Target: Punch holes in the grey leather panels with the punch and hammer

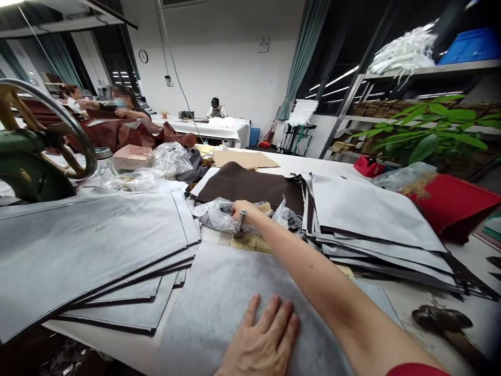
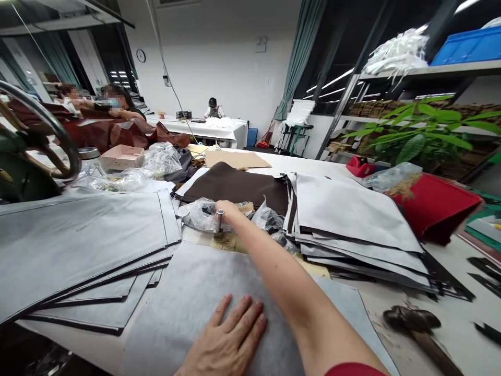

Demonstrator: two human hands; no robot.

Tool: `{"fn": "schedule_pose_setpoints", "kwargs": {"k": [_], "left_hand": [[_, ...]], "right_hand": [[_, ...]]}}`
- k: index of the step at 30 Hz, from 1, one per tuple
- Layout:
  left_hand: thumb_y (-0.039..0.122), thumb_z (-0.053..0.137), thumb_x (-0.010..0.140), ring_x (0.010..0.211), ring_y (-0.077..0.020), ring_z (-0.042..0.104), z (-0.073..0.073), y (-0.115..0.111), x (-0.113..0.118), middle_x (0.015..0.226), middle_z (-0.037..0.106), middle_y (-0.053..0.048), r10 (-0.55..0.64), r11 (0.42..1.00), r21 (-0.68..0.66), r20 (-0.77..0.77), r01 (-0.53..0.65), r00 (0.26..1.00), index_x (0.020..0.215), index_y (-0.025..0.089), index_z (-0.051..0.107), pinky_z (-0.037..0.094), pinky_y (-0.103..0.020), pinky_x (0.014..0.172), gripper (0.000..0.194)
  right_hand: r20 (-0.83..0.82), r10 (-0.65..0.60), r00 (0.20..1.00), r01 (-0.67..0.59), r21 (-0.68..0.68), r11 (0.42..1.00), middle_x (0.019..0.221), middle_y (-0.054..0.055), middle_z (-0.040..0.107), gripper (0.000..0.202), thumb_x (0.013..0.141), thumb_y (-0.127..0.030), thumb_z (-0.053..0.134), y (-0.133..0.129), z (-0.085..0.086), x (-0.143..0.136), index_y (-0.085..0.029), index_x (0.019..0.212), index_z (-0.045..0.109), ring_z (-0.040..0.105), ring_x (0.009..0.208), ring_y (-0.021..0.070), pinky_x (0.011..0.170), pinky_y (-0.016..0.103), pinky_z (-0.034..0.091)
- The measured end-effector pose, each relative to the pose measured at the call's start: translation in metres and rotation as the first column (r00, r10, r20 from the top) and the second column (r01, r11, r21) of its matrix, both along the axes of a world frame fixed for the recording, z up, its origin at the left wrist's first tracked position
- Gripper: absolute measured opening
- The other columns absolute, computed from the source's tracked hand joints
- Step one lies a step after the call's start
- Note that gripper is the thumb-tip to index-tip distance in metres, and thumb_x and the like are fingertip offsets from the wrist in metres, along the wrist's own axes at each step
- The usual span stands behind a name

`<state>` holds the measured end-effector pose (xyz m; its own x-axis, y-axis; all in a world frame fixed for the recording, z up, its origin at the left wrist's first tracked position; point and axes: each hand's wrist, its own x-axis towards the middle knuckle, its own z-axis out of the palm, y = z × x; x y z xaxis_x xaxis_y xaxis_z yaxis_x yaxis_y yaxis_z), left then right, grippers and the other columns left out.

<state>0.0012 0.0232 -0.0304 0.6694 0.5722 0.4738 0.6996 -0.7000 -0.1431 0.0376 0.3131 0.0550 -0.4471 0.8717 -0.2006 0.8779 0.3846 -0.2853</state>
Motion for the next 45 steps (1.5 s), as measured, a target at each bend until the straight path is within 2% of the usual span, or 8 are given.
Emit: {"fn": "schedule_pose_setpoints", "kwargs": {"k": [8,12,17,21,24,28,33,45], "left_hand": [[0.083,0.036,0.091,0.123,-0.0294,0.061,0.002,-0.001,0.003,0.129,0.067,-0.010,0.016,0.995,-0.098,0.208,0.004,0.978,0.138,0.017,0.056,0.047,-0.048,0.110,0.084],[0.082,0.039,0.092,0.126,-0.0298,0.061,0.006,-0.005,0.001,0.131,0.068,-0.012,-0.001,0.994,-0.103,0.301,0.033,0.954,0.120,0.014,0.065,0.046,-0.046,0.112,0.078],[0.069,0.048,0.097,0.133,-0.0320,0.057,0.022,-0.015,-0.003,0.142,0.062,-0.011,0.019,0.976,-0.213,0.307,0.049,0.952,0.132,0.015,0.060,0.046,-0.050,0.113,0.066],[0.059,0.062,0.094,0.131,-0.0338,0.056,0.037,-0.022,-0.002,0.140,0.061,-0.013,0.082,0.930,-0.365,0.303,0.036,0.949,0.127,0.017,0.063,0.044,-0.055,0.115,0.054],[0.053,0.066,0.094,0.129,-0.0339,0.056,0.037,-0.023,0.000,0.136,0.062,-0.015,0.087,0.926,-0.375,0.321,0.043,0.943,0.127,0.016,0.064,0.043,-0.057,0.116,0.051],[0.049,0.063,0.097,0.132,-0.0332,0.055,0.026,-0.025,0.001,0.138,0.062,-0.016,0.080,0.940,-0.339,0.327,0.038,0.942,0.131,0.014,0.063,0.043,-0.058,0.117,0.049],[0.048,0.059,0.099,0.133,-0.0304,0.056,0.022,-0.025,0.001,0.138,0.063,-0.015,0.094,0.949,-0.314,0.323,0.013,0.942,0.133,0.015,0.063,0.043,-0.055,0.118,0.047],[0.048,0.057,0.100,0.135,-0.0289,0.055,0.024,-0.027,0.000,0.141,0.061,-0.015,0.091,0.954,-0.301,0.311,0.007,0.946,0.134,0.014,0.064,0.042,-0.052,0.120,0.048]], "right_hand": [[-0.364,-0.103,0.926,0.080,-0.077,0.994,0.088,0.002,0.068,0.024,0.097,-0.038,0.067,-0.002,-0.002,0.029,-0.014,0.095,0.068,0.066,0.076,0.0156,0.070,0.031,0.057],[-0.626,-0.146,0.766,0.129,-0.073,0.989,0.075,0.003,0.067,0.024,0.093,-0.038,0.067,-0.016,0.019,0.043,-0.014,0.091,0.065,0.061,0.063,0.0128,0.060,0.025,0.052],[-0.778,-0.083,0.623,0.133,0.000,0.991,0.075,0.002,0.068,0.026,0.086,-0.038,0.069,-0.065,0.049,0.089,-0.015,0.099,0.067,0.060,0.064,0.0136,0.064,0.027,0.053],[-0.662,0.041,0.748,0.134,0.211,0.968,0.090,0.002,0.074,0.024,0.089,-0.028,0.068,-0.152,0.047,0.142,-0.021,0.112,0.073,0.067,0.079,0.0173,0.074,0.029,0.052],[-0.352,0.163,0.922,0.013,0.447,0.894,0.099,0.005,0.075,0.016,0.095,-0.020,0.061,-0.222,0.023,0.166,-0.020,0.102,0.075,0.068,0.088,0.0208,0.081,0.033,0.051],[-0.174,0.173,0.969,-0.070,0.479,0.875,0.099,0.008,0.072,0.020,0.098,-0.017,0.057,-0.277,-0.018,0.177,-0.018,0.105,0.075,0.064,0.093,0.0246,0.084,0.037,0.051],[-0.356,0.211,0.910,-0.037,0.437,0.898,0.113,0.006,0.072,0.026,0.100,-0.017,0.057,-0.280,-0.040,0.182,-0.023,0.118,0.075,0.061,0.100,0.0233,0.092,0.039,0.051],[-0.454,0.225,0.862,-0.033,0.394,0.918,0.112,0.005,0.074,0.024,0.099,-0.020,0.060,-0.273,-0.042,0.180,-0.026,0.113,0.078,0.063,0.098,0.0228,0.092,0.041,0.051]]}}
